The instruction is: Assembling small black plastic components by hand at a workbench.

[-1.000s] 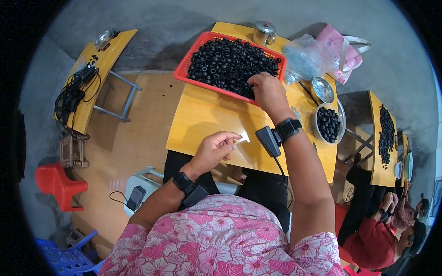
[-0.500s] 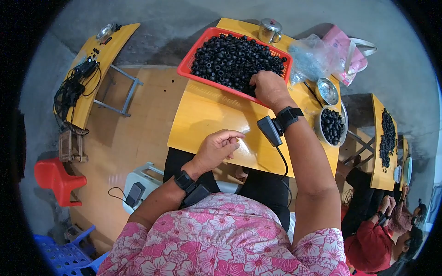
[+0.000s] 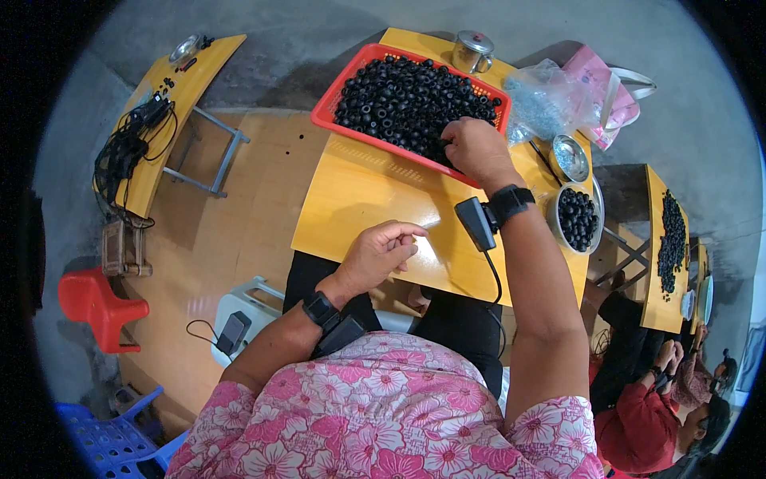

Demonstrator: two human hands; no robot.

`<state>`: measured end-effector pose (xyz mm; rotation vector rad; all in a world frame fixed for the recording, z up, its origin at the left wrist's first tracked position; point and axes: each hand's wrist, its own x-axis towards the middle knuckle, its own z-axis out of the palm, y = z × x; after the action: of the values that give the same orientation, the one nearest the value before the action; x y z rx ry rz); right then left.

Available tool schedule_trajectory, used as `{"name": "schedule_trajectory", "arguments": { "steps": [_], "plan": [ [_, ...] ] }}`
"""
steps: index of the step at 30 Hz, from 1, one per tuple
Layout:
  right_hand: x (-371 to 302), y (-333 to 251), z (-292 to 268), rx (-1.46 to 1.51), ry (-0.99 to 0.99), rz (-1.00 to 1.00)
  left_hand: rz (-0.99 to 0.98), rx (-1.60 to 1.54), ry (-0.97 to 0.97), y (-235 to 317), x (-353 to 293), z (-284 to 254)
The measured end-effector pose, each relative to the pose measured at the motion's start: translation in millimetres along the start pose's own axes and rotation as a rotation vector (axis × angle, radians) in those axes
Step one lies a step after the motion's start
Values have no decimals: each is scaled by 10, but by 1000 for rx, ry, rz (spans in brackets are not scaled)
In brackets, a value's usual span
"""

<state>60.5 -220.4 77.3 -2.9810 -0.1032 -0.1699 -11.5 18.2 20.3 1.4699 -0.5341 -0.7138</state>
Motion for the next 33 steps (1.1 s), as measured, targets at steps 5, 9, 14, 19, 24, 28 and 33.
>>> {"name": "schedule_trajectory", "arguments": {
  "steps": [5,9,14,19,24,28,33],
  "plan": [
    [-390,-190,-249,700,21,221,36,-57,13,-106,3,-5],
    [-765,-305,-277,1167,-88,347,-11,-141,35,-75,8,-18],
    [-1049,-482,-126,1099,-142,350,31,-173,25,-145,61,-11],
    [-1142,-749,-21,635,-96,180,49,-163,49,-135,36,-5],
    [-1191,-896,5,535,46,65,20,-139,0,-168,47,-51],
    [-1266,-932,98,749,131,114,38,-229,-3,-191,44,-71],
    [-1328,-881,280,875,172,122,-15,-244,-30,-217,44,-94]
  ]
}}
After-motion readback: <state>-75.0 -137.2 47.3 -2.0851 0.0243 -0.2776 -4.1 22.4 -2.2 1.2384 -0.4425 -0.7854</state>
